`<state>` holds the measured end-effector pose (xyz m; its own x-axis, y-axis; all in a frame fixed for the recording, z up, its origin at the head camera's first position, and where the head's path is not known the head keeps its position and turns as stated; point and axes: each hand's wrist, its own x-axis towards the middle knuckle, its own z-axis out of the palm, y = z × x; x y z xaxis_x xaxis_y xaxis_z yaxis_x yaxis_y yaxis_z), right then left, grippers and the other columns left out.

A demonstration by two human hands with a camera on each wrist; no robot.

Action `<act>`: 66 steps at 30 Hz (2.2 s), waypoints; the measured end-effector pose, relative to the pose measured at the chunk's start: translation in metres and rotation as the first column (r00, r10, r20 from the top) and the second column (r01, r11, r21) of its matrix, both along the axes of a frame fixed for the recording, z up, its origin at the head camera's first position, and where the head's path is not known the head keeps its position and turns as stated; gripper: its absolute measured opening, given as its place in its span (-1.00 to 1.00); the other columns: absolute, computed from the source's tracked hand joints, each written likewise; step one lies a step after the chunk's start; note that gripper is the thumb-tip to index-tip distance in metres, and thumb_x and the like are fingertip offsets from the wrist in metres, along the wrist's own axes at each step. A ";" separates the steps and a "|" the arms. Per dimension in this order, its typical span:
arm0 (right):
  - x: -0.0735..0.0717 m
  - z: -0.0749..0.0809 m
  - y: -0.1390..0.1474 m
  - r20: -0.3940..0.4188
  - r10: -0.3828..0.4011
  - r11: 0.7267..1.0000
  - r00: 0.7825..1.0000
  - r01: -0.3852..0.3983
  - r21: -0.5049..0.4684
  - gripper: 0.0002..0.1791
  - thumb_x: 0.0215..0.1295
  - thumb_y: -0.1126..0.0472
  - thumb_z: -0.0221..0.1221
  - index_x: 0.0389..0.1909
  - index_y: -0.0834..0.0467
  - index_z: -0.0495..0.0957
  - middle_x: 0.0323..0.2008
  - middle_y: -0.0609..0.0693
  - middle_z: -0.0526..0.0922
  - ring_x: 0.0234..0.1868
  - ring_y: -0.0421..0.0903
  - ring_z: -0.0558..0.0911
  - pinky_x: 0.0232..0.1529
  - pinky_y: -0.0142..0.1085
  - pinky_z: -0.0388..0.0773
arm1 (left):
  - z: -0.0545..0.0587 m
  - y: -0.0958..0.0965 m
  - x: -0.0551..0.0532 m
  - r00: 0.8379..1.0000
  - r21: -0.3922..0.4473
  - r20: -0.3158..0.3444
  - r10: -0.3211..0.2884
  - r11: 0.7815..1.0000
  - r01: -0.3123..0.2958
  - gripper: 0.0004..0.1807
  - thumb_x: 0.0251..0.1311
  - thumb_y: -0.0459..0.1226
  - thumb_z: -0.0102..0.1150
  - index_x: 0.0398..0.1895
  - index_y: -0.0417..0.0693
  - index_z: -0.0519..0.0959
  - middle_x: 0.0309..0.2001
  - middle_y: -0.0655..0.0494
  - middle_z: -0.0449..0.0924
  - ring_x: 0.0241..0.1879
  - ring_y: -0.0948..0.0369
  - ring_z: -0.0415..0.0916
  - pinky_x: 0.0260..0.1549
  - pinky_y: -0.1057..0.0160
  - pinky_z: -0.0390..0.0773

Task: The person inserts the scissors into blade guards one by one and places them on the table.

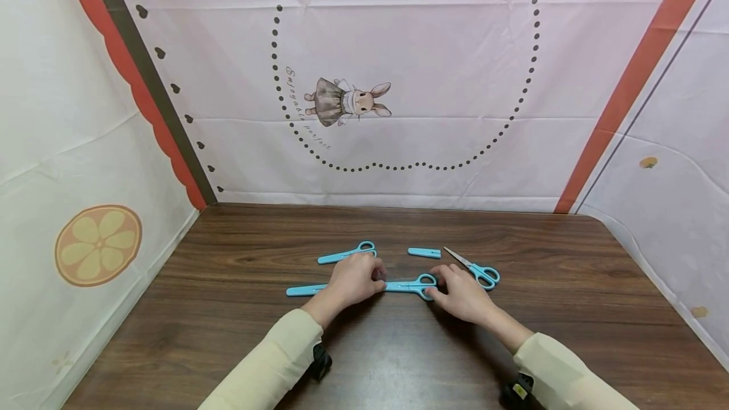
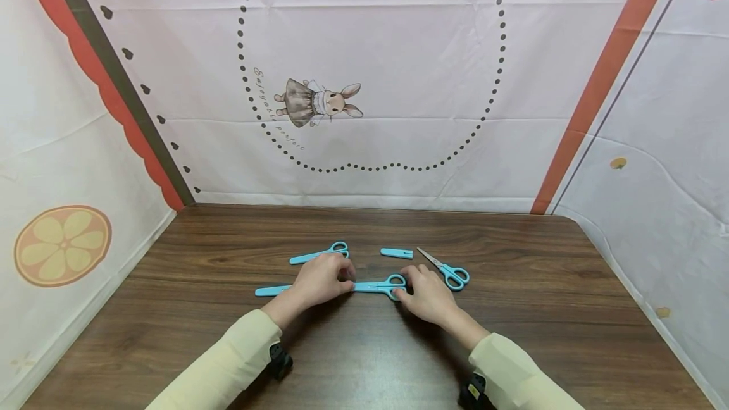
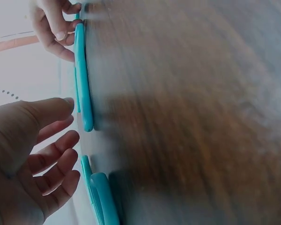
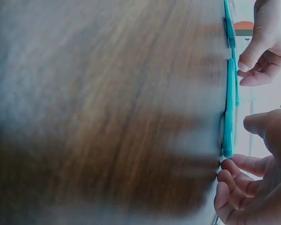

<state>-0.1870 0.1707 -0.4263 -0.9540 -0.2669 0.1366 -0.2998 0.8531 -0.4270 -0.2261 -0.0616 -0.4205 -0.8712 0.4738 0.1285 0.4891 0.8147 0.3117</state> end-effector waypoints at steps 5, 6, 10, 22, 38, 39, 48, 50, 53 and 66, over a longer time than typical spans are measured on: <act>0.001 0.000 0.001 -0.001 -0.005 1.000 1.000 0.005 -0.014 -0.62 0.16 0.08 0.23 -0.06 0.19 0.53 -0.33 -0.03 0.51 -0.33 -0.17 0.47 -0.32 -0.26 0.41 | 0.001 0.003 -0.001 0.999 0.032 -0.038 0.008 0.999 -0.007 -0.91 0.03 -0.13 0.29 -0.38 0.15 0.65 -0.45 0.29 0.50 -0.49 0.38 0.39 -0.56 0.38 0.38; 0.001 0.000 0.001 -0.004 -0.002 1.000 1.000 0.002 -0.018 -0.63 0.16 0.09 0.23 -0.06 0.20 0.53 -0.34 -0.03 0.51 -0.33 -0.17 0.47 -0.32 -0.26 0.40 | 0.001 0.004 -0.001 0.999 0.042 -0.039 0.008 0.999 -0.007 -0.91 0.04 -0.13 0.29 -0.38 0.14 0.65 -0.44 0.29 0.51 -0.47 0.37 0.41 -0.54 0.38 0.39; 0.002 0.001 0.001 -0.038 0.009 1.000 0.999 -0.010 -0.022 -0.64 0.15 0.11 0.23 -0.09 0.21 0.54 -0.34 -0.03 0.53 -0.32 -0.17 0.48 -0.30 -0.25 0.41 | 0.002 0.007 -0.002 0.999 0.080 -0.033 0.010 0.997 -0.007 -0.89 0.04 -0.13 0.30 -0.34 0.13 0.65 -0.39 0.27 0.53 -0.43 0.36 0.45 -0.52 0.38 0.42; 0.002 0.000 0.008 -0.155 -0.022 0.999 0.988 0.014 -0.049 -0.71 0.06 0.13 0.30 -0.18 0.12 0.58 -0.35 -0.08 0.58 -0.35 -0.19 0.57 -0.36 -0.30 0.46 | 0.005 0.015 -0.016 0.999 0.163 -0.043 0.030 0.986 -0.023 -0.90 0.04 -0.13 0.30 -0.36 0.16 0.63 -0.38 0.32 0.56 -0.40 0.36 0.48 -0.47 0.39 0.45; 0.002 0.001 0.026 -0.232 -0.067 0.996 0.971 0.051 -0.072 -0.67 0.07 0.13 0.30 -0.13 0.14 0.58 -0.28 0.00 0.58 -0.26 -0.03 0.58 -0.27 -0.13 0.51 | 0.009 0.027 -0.023 1.000 0.194 -0.002 0.018 0.981 -0.017 -0.80 0.08 -0.11 0.27 -0.23 0.08 0.64 -0.27 0.23 0.57 -0.28 0.28 0.51 -0.38 0.32 0.49; 0.002 0.001 0.027 -0.239 -0.068 0.996 0.969 0.052 -0.074 -0.67 0.07 0.13 0.30 -0.13 0.14 0.58 -0.28 0.00 0.58 -0.26 -0.03 0.58 -0.27 -0.12 0.50 | 0.009 0.028 -0.023 1.000 0.196 0.000 0.019 0.980 -0.018 -0.79 0.08 -0.10 0.27 -0.22 0.08 0.64 -0.26 0.22 0.57 -0.27 0.27 0.51 -0.37 0.31 0.50; 0.001 0.002 0.038 -0.281 -0.084 0.995 0.956 0.064 -0.080 -0.65 0.03 0.13 0.32 -0.13 0.15 0.58 -0.27 0.04 0.58 -0.28 -0.04 0.51 -0.31 -0.16 0.40 | 0.011 0.039 -0.029 0.999 0.218 0.019 0.041 0.975 -0.044 -0.77 0.07 -0.09 0.28 -0.19 0.12 0.63 -0.23 0.24 0.57 -0.23 0.29 0.50 -0.31 0.29 0.50; 0.000 0.002 0.040 -0.282 -0.087 0.995 0.955 0.069 -0.073 -0.63 0.04 0.12 0.32 -0.12 0.16 0.58 -0.25 0.04 0.58 -0.26 -0.02 0.51 -0.29 -0.14 0.40 | 0.011 0.042 -0.030 0.999 0.227 0.019 0.037 0.973 -0.041 -0.76 0.06 -0.09 0.28 -0.19 0.11 0.63 -0.22 0.23 0.58 -0.22 0.29 0.50 -0.30 0.29 0.50; 0.000 0.003 0.043 -0.275 -0.093 0.995 0.957 0.076 -0.072 -0.60 0.05 0.10 0.31 -0.09 0.18 0.57 -0.21 0.06 0.58 -0.21 0.03 0.52 -0.25 -0.09 0.42 | 0.011 0.046 -0.033 0.999 0.227 0.016 0.032 0.973 -0.035 -0.75 0.05 -0.08 0.29 -0.18 0.13 0.63 -0.22 0.24 0.57 -0.23 0.30 0.50 -0.30 0.30 0.49; -0.003 0.008 0.061 -0.244 -0.099 0.995 0.965 0.089 -0.050 -0.48 0.06 0.07 0.30 0.03 0.21 0.49 -0.09 0.20 0.53 -0.09 0.17 0.48 -0.15 0.05 0.41 | 0.005 0.060 -0.038 0.999 0.244 0.042 0.030 0.969 -0.039 -0.70 0.03 -0.04 0.30 -0.15 0.13 0.61 -0.23 0.21 0.54 -0.27 0.31 0.47 -0.33 0.33 0.46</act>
<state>-0.1900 0.2318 -0.4188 -0.9103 -0.1678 0.3785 -0.3192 0.8667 -0.3832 -0.2643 -0.0014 -0.4158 -0.8929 0.4015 0.2036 0.4460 0.7276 0.5213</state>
